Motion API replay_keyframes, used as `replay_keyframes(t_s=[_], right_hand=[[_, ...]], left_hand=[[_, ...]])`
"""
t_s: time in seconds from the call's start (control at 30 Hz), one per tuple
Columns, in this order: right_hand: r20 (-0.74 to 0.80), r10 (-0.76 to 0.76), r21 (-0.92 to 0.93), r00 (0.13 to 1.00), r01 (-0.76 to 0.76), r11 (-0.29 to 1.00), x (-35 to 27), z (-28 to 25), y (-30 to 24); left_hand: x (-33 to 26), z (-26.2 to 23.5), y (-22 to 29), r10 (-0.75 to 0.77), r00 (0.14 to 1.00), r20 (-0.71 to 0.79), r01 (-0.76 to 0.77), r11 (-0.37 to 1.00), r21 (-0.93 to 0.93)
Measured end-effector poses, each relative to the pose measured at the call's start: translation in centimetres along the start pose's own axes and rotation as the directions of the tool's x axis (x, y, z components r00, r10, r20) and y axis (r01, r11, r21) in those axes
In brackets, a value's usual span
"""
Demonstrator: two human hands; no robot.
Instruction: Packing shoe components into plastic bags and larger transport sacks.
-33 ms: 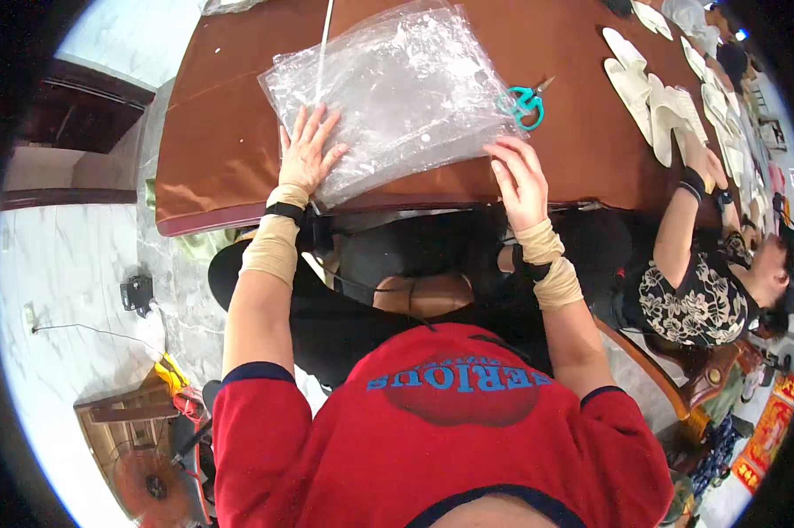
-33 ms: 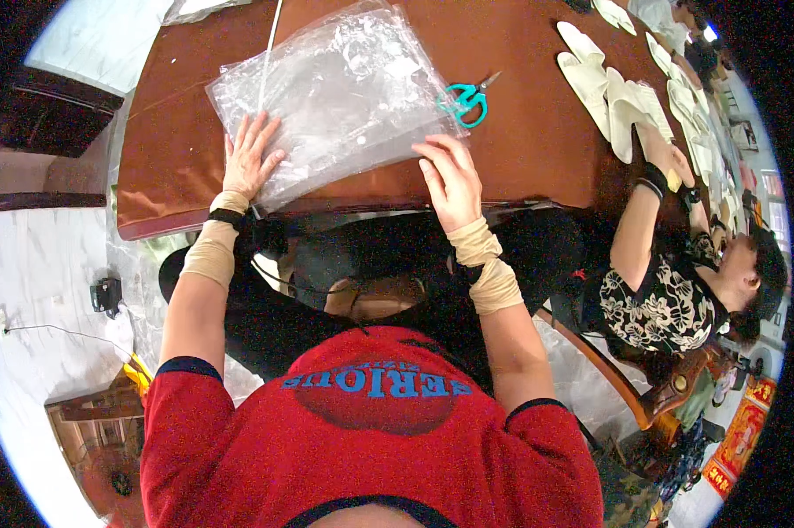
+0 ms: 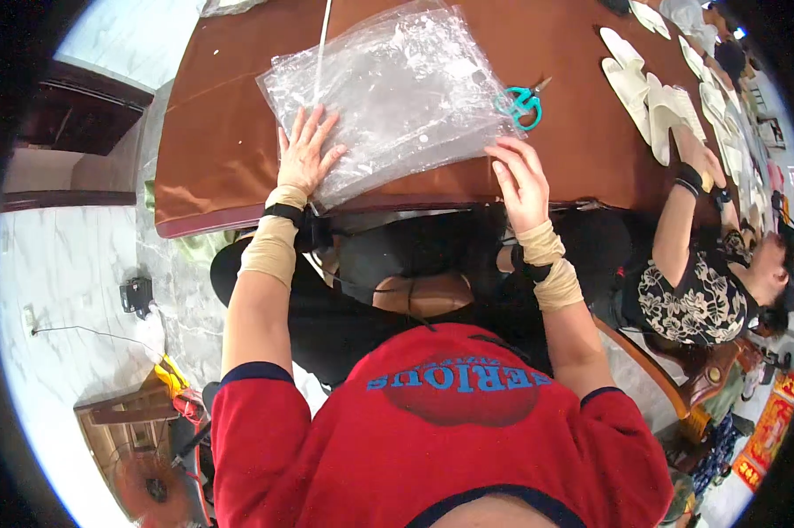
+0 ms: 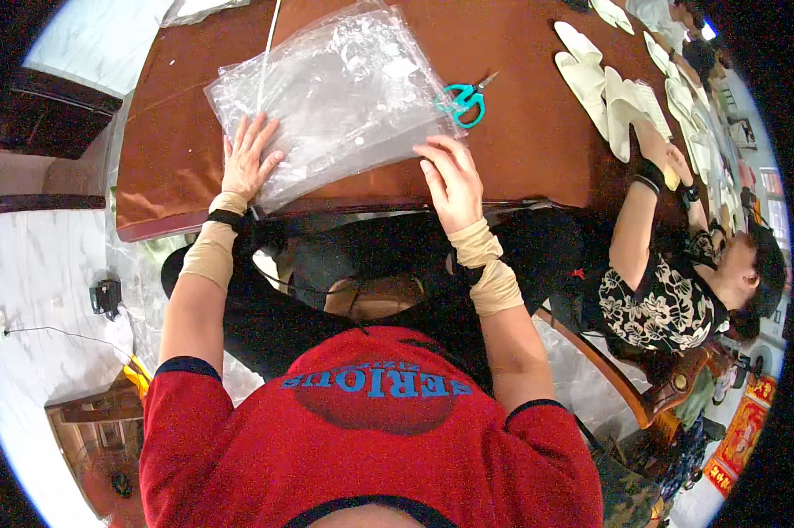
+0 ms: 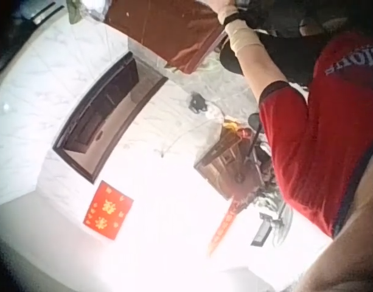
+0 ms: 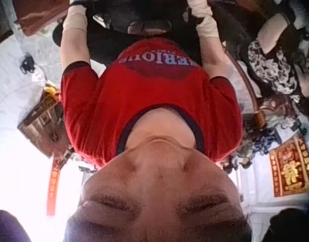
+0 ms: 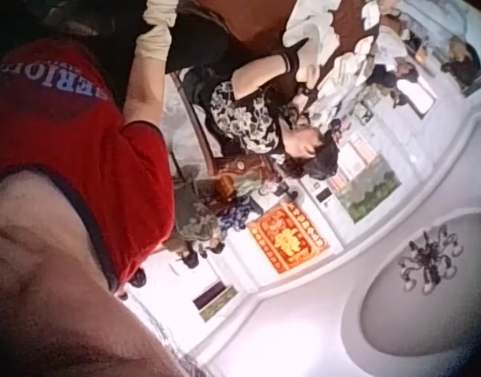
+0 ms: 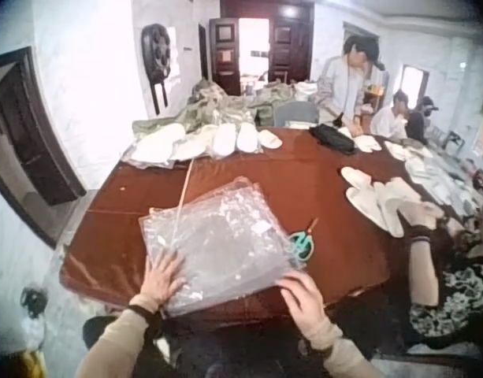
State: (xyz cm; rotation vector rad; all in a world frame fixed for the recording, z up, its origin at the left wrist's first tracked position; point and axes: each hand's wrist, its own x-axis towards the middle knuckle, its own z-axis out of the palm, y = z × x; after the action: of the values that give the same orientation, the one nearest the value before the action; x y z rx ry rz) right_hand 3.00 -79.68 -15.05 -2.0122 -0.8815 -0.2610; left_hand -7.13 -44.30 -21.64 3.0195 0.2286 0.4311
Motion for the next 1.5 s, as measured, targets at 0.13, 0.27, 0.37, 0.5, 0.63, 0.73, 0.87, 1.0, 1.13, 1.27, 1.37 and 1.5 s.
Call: replay_keyframes(t_s=[0.13,0.27,0.37,0.5,0.63,0.73,0.87,1.0,1.13,1.27,1.37,1.5], right_hand=[[-0.046,0.017,0.015,0.999,-0.016,1.0,0.5,-1.5,-1.0],[-0.076,0.057,-0.016,0.995,-0.059,0.998,0.5,-2.1,-0.7],[-0.075,0.075,-0.056,0.994,-0.079,0.995,1.0,-2.3,-1.1],[-0.061,0.087,-0.134,0.994,-0.095,0.986,2.6,-3.7,-1.2],[-0.102,0.304,-0.094,0.947,-0.313,0.945,4.3,-4.5,0.6],[-0.133,0.337,-0.069,0.932,-0.348,0.935,6.5,-4.4,1.6],[-0.125,0.366,-0.053,0.922,-0.374,0.926,10.2,-1.3,2.4],[-0.068,0.34,-0.13,0.938,-0.346,0.929,14.2,1.9,2.5],[-0.018,0.363,-0.351,0.932,-0.346,0.87,16.2,3.7,0.9],[-0.091,0.315,-0.531,0.945,-0.313,0.787,17.4,2.7,-2.5],[-0.157,0.435,-0.506,0.886,-0.451,0.735,17.3,1.1,-4.1],[-0.102,0.533,-0.56,0.84,-0.492,0.667,14.5,1.2,-5.2]], left_hand=[[-0.3,-0.2,0.0,-0.015,0.999,0.038,0.014,0.999,0.031],[0.3,-0.3,0.3,0.0,1.0,0.012,0.0,1.0,0.018],[0.5,-0.5,0.5,-0.008,0.999,0.037,0.007,0.999,0.032],[0.5,-1.9,0.6,-0.014,0.996,0.088,0.013,1.0,0.009],[1.1,-2.9,0.9,-0.029,0.986,0.163,0.032,0.999,-0.017],[1.8,-4.1,1.0,-0.032,0.974,0.223,0.048,0.997,-0.067],[2.2,-4.9,0.8,-0.063,0.952,0.298,0.094,0.992,-0.09],[2.7,-4.6,0.0,-0.054,0.93,0.364,0.122,0.978,-0.168],[3.1,-5.1,-1.0,-0.042,0.921,0.388,0.169,0.939,-0.301],[5.1,-5.6,-1.4,0.006,0.897,0.441,0.14,0.944,-0.299],[7.1,-5.2,-3.1,-0.014,0.927,0.375,0.132,0.947,-0.291],[8.0,-4.5,-4.3,0.028,0.931,0.363,0.085,0.953,-0.289]])
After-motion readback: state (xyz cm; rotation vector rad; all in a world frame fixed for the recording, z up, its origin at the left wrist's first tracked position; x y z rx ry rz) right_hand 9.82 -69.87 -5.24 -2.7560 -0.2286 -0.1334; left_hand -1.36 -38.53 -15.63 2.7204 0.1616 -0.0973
